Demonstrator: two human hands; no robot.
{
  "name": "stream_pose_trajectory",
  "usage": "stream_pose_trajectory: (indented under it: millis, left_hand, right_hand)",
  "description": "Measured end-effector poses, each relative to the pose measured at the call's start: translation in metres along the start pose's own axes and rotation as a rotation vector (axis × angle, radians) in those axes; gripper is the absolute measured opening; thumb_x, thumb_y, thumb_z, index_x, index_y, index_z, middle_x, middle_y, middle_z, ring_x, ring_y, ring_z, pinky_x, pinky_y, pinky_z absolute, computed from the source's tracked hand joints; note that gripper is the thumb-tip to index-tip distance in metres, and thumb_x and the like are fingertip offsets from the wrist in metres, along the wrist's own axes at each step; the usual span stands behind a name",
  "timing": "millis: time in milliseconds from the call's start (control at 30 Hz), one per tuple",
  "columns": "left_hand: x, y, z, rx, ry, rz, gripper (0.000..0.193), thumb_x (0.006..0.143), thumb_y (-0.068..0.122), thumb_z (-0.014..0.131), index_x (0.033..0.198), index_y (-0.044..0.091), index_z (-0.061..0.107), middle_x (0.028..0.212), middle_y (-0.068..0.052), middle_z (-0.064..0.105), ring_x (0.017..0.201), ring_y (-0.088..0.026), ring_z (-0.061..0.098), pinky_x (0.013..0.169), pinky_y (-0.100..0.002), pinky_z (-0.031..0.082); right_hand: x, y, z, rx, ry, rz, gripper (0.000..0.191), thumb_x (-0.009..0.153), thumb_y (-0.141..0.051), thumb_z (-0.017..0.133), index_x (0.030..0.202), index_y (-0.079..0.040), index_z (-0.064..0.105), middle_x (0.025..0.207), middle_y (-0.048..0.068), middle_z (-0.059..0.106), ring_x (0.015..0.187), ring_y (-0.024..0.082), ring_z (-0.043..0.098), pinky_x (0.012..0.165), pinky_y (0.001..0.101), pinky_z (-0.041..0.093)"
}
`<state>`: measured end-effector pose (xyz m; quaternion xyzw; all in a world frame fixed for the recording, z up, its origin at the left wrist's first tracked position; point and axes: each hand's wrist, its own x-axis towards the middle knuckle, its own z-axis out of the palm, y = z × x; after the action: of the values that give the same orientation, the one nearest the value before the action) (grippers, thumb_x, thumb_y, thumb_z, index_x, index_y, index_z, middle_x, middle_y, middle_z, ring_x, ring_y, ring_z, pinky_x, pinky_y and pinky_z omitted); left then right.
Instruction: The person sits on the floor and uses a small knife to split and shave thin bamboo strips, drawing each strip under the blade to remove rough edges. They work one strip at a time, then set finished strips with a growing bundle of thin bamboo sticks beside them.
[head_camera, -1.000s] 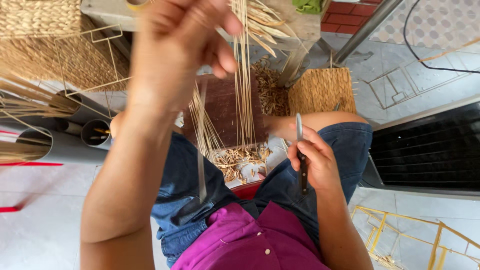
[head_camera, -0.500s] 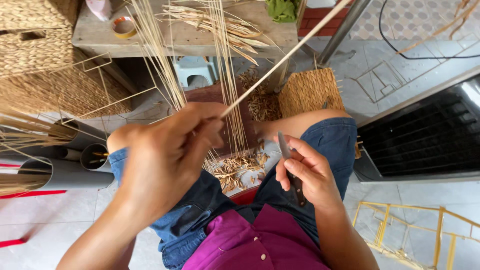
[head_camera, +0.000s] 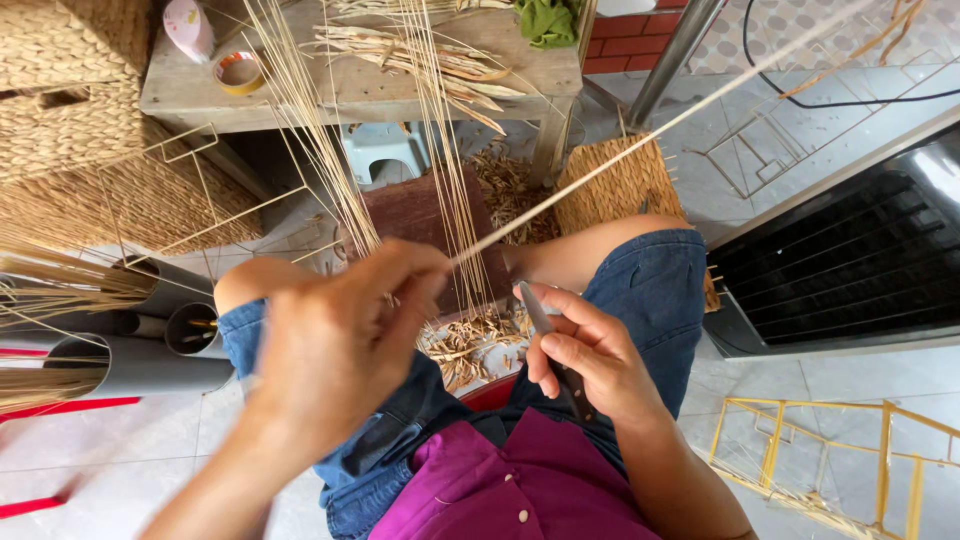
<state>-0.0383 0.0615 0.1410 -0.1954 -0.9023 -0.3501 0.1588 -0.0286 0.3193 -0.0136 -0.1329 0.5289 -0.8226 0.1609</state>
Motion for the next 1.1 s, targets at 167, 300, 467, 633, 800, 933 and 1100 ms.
stream_pose_trajectory:
  millis: [167,300,467,633,800,933,1100]
  left_hand:
    - [-0.027,-0.012,0.07,-0.487,-0.202,-0.324,0.013,0.095,0.01,0.068,0.106,0.006,0.073,0.07,-0.003,0.074,0.063,-0.008,0.072,0.052,-0.024,0.055]
    - [-0.041,-0.025,0.092,-0.59,-0.151,-0.285,0.012,0.098,0.008,0.067,0.107,0.003,0.072,0.074,-0.002,0.074,0.068,-0.002,0.073,0.054,-0.021,0.056]
    - [-0.05,-0.037,0.091,-0.495,-0.1,-0.428,0.013,0.097,0.008,0.065,0.106,0.004,0.074,0.066,-0.003,0.073,0.058,-0.004,0.065,0.049,-0.021,0.049]
    - [-0.057,-0.038,0.098,-0.586,-0.122,-0.45,0.015,0.097,0.008,0.066,0.109,0.004,0.074,0.075,-0.003,0.076,0.066,-0.003,0.071,0.052,-0.021,0.053]
    - [-0.065,-0.041,0.106,-0.527,-0.11,-0.363,0.016,0.095,0.005,0.068,0.11,0.003,0.074,0.077,-0.003,0.076,0.068,-0.005,0.072,0.059,-0.021,0.057]
    - [-0.072,-0.051,0.103,-0.488,-0.117,-0.374,0.012,0.095,0.003,0.068,0.105,0.001,0.075,0.071,-0.004,0.074,0.065,-0.006,0.069,0.058,-0.021,0.055]
    - [-0.083,-0.062,0.102,-0.495,-0.11,-0.357,0.013,0.094,0.001,0.067,0.104,0.0,0.074,0.071,-0.002,0.074,0.067,-0.005,0.07,0.059,-0.02,0.055]
  right_hand:
    - [-0.003,0.0,0.003,-0.022,-0.014,0.012,0.058,0.104,-0.011,0.054,0.158,0.0,0.035,0.083,0.013,0.067,0.065,0.015,0.061,0.061,0.028,0.052]
    - [-0.002,0.007,0.003,-0.043,-0.029,0.012,0.056,0.106,-0.011,0.054,0.158,0.0,0.035,0.084,0.013,0.067,0.066,0.015,0.061,0.062,0.0281,0.052]
    - [0.004,0.01,-0.003,-0.051,0.031,0.008,0.057,0.104,-0.01,0.054,0.158,0.0,0.037,0.082,0.012,0.067,0.063,0.013,0.059,0.06,0.0267,0.051]
    - [0.0,0.016,-0.001,-0.062,-0.054,0.084,0.056,0.104,-0.009,0.055,0.157,-0.002,0.038,0.08,0.011,0.067,0.063,0.011,0.058,0.059,0.0242,0.049]
    - [0.006,0.023,-0.008,-0.041,-0.003,0.061,0.046,0.105,-0.009,0.057,0.149,0.001,0.047,0.082,0.012,0.068,0.064,0.012,0.059,0.058,0.0244,0.048]
    - [0.01,0.02,-0.02,-0.032,0.047,-0.002,0.045,0.103,-0.009,0.057,0.147,-0.002,0.048,0.081,0.011,0.068,0.062,0.013,0.058,0.057,0.0244,0.047]
    - [0.011,0.01,-0.043,-0.03,0.174,-0.029,0.045,0.102,-0.01,0.058,0.146,-0.002,0.053,0.079,0.012,0.066,0.059,0.013,0.054,0.054,0.0247,0.044]
